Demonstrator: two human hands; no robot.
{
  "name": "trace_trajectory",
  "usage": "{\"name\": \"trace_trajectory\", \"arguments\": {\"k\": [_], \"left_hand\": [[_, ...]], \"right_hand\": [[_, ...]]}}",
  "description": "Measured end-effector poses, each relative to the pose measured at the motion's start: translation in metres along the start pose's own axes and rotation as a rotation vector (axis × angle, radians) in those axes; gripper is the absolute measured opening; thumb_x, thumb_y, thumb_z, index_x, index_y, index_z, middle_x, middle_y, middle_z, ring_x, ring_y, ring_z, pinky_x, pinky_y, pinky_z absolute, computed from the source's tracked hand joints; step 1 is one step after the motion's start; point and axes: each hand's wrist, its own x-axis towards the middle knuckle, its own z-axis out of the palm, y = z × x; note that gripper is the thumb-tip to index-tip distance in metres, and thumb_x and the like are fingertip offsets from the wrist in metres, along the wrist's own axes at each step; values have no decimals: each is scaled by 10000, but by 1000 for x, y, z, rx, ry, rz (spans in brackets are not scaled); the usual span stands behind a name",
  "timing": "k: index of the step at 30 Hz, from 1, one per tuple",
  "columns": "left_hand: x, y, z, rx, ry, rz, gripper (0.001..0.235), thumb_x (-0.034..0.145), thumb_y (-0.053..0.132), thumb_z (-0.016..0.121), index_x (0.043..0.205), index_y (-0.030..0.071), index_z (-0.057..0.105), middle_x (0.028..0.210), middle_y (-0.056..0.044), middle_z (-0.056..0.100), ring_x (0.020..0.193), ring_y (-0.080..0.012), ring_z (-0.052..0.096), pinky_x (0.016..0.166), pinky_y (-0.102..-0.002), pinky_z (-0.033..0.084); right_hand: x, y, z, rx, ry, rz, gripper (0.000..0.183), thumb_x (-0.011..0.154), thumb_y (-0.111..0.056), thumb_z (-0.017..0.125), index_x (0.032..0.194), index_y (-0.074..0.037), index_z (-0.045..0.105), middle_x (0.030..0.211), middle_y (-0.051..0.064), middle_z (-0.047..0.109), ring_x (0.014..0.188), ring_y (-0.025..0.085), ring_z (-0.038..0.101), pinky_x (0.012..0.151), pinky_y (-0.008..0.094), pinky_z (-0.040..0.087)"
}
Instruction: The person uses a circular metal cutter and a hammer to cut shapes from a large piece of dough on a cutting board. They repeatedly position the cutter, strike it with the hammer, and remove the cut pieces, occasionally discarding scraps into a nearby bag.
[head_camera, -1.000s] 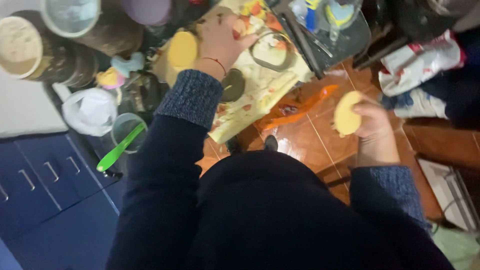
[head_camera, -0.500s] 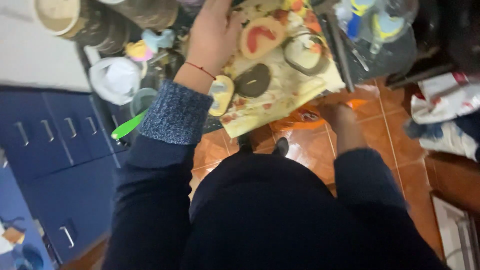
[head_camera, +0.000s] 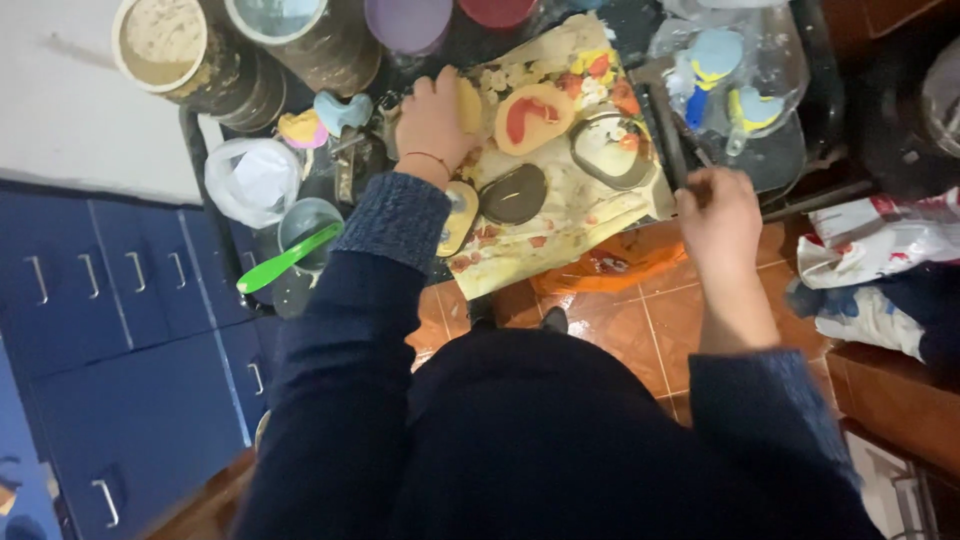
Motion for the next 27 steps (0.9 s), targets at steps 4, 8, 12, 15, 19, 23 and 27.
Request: {"name": "trace_trajectory", "arguments": {"k": [4, 8, 12, 15, 19, 23, 27], "left_hand": [[-11, -2, -4, -68, 25, 8, 1017, 703, 370, 918, 1532, 161, 367, 1393, -172, 497, 1283, -433, 503, 1000, -502, 510], [-31, -8, 29, 262, 472, 312, 708, 810, 227, 774, 1445, 129, 476, 1421, -140, 522, 1329, -394, 476, 1050, -565, 423], [-93, 37, -15, 138, 189, 484, 420, 843, 118, 637, 1263, 97, 645, 1269, -104, 624, 1208, -314, 561, 974, -496, 457], [-134, 52, -9, -12, -67, 573, 204, 897, 117, 623, 1080, 141, 709, 1104, -35, 689, 1070, -233, 618, 955, -430, 475], [-179, 38, 15, -185, 119, 726, 263, 764, 161, 691, 1021, 107, 718, 1084, -49, 706, 1014, -272, 623, 826, -467, 460], [-189, 19, 23, -470, 163, 711, 223, 811, 210, 729, 1014, 120, 705, 1114, -52, 712, 1013, -286, 650, 870, -444, 496], [-194, 17, 13, -613, 89, 631, 197, 877, 185, 711, 1058, 106, 696, 1162, -68, 711, 1066, -306, 653, 925, -417, 512]], "right_hand": [[10, -5, 13, -421, 77, -114, 352, 829, -181, 866, 1116, -22, 738, 1101, 221, 677, 1005, 351, 627, 845, 476, 524], [8, 3, 34, -411, 107, -272, 412, 953, -108, 776, 1333, 1, 659, 1201, 208, 649, 1128, 374, 587, 979, 491, 496], [12, -29, 56, -345, 49, -453, 656, 1012, -157, 818, 1513, 74, 464, 1333, 226, 578, 1240, 343, 556, 1148, 469, 454], [28, -74, 57, -381, 124, -522, 1051, 671, -268, 942, 1516, 89, 430, 1431, 314, 483, 1289, 469, 485, 1075, 528, 395], [45, -70, 68, -375, 34, -513, 1114, 656, -280, 935, 1572, 32, 384, 1455, 271, 472, 1265, 461, 478, 1056, 535, 375], [47, -29, 75, -152, -159, -408, 855, 885, -353, 859, 1591, -101, 447, 1454, 211, 480, 1334, 385, 499, 1158, 489, 421], [24, -29, 84, 1291, -496, 20, 706, 952, -446, 699, 1560, -150, 495, 1478, 113, 523, 1365, 292, 513, 1164, 433, 459]]}}
